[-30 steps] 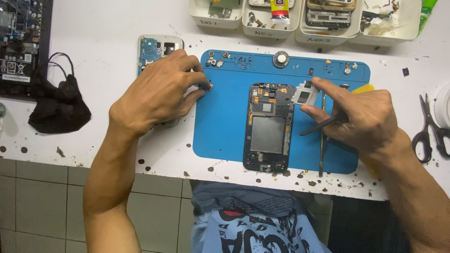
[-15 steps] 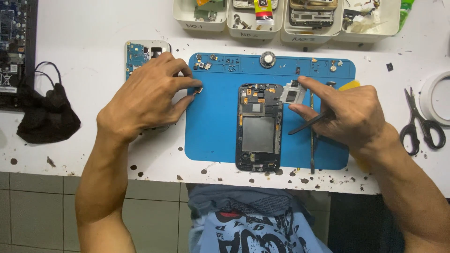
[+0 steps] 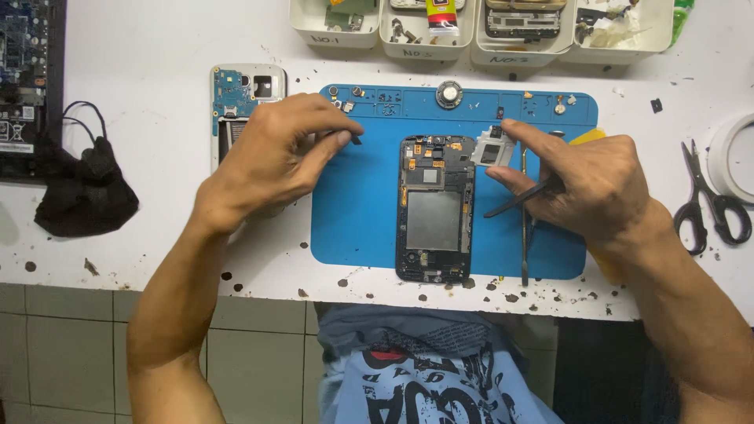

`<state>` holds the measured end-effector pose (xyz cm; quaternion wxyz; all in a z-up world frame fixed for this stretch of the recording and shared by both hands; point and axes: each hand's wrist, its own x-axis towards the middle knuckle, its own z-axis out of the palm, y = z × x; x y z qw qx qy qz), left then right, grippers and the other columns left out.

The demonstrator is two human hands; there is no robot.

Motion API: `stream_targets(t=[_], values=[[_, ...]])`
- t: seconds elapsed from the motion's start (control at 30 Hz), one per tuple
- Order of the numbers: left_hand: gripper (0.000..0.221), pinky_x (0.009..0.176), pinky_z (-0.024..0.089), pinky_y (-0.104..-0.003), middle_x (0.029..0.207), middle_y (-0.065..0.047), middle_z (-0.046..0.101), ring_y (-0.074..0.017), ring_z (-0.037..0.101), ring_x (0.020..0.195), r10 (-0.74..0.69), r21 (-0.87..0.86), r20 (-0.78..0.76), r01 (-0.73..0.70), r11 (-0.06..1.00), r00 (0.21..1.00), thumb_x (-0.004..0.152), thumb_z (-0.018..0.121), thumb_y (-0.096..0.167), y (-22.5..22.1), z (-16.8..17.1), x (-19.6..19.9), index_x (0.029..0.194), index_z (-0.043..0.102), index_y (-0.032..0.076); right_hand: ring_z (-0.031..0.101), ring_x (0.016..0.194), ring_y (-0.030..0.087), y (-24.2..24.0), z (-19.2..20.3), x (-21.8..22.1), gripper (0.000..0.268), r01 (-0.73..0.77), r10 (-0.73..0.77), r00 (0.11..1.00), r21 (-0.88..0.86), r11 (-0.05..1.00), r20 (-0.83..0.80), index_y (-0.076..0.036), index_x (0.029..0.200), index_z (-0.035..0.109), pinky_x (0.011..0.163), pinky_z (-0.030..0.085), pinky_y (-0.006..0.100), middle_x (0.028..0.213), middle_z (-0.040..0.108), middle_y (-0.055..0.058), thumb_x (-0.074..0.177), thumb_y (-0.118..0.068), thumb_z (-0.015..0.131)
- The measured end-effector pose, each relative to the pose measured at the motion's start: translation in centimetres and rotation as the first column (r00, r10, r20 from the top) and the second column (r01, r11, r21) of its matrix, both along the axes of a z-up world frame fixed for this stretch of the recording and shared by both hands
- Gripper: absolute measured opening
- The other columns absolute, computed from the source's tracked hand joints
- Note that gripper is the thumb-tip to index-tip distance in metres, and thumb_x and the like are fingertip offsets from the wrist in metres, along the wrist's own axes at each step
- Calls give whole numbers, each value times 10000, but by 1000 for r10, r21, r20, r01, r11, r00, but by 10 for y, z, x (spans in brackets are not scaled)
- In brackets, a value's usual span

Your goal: Repairing the internal components of a smartphone using tweezers and a spudger on a workbench

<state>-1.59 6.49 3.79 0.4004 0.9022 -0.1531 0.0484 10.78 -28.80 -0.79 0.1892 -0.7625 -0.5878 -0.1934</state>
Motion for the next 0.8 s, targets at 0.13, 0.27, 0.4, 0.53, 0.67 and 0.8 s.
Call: stream_targets(t=[0.13,0.27,0.4,0.53,0.67,0.8], values=[[179,730,584,-298,994,-150,758,-225,710,882,-6,-69,-81,1,998,997,986,627,13,-9,2,2,1114,751,-11,559,486,145,-2,-1,0,489,35,-35,999,2,999,-11,19,1332,784,463,460,337,670,678,16,1014,-334,901],[155,604,511,-247,983,-72,760,-140,669,783,56,-120,-168,-76,990,984,989,665,76,-12,0,2,1132,724,59,585,481,142,-1,-1,1,479,0,0,999,0,1000,-33,53,1323,767,429,462,310,610,643,14,1023,-304,877],[32,553,453,-227,899,-19,750,-91,565,655,92,-148,-247,-132,980,965,977,694,80,-19,-2,5,984,673,103,537,472,122,0,1,1,479,10,-10,1000,0,1000,-5,45,1329,777,428,430,307,616,624,-5,1032,-316,883],[18,552,468,-225,858,-2,720,-78,574,623,96,-150,-268,-140,979,959,983,711,125,-27,-4,15,971,722,117,525,475,137,1,2,0,478,31,-30,999,3,1000,-27,25,1343,774,451,430,335,585,573,-18,1036,-320,896],[72,572,452,-268,851,5,732,-101,545,620,99,-86,-309,-131,988,946,966,687,151,-40,-3,29,943,750,127,555,477,131,2,4,0,472,12,-11,999,10,1000,-34,42,1325,773,439,444,317,607,622,-5,1033,-316,874],[58,583,469,-305,783,3,740,-123,613,624,88,-29,-281,-100,995,956,936,692,134,-55,-8,41,910,743,128,532,464,128,2,6,1,462,-3,4,998,21,1000,-68,74,1316,766,416,411,299,605,617,4,1041,-289,846]])
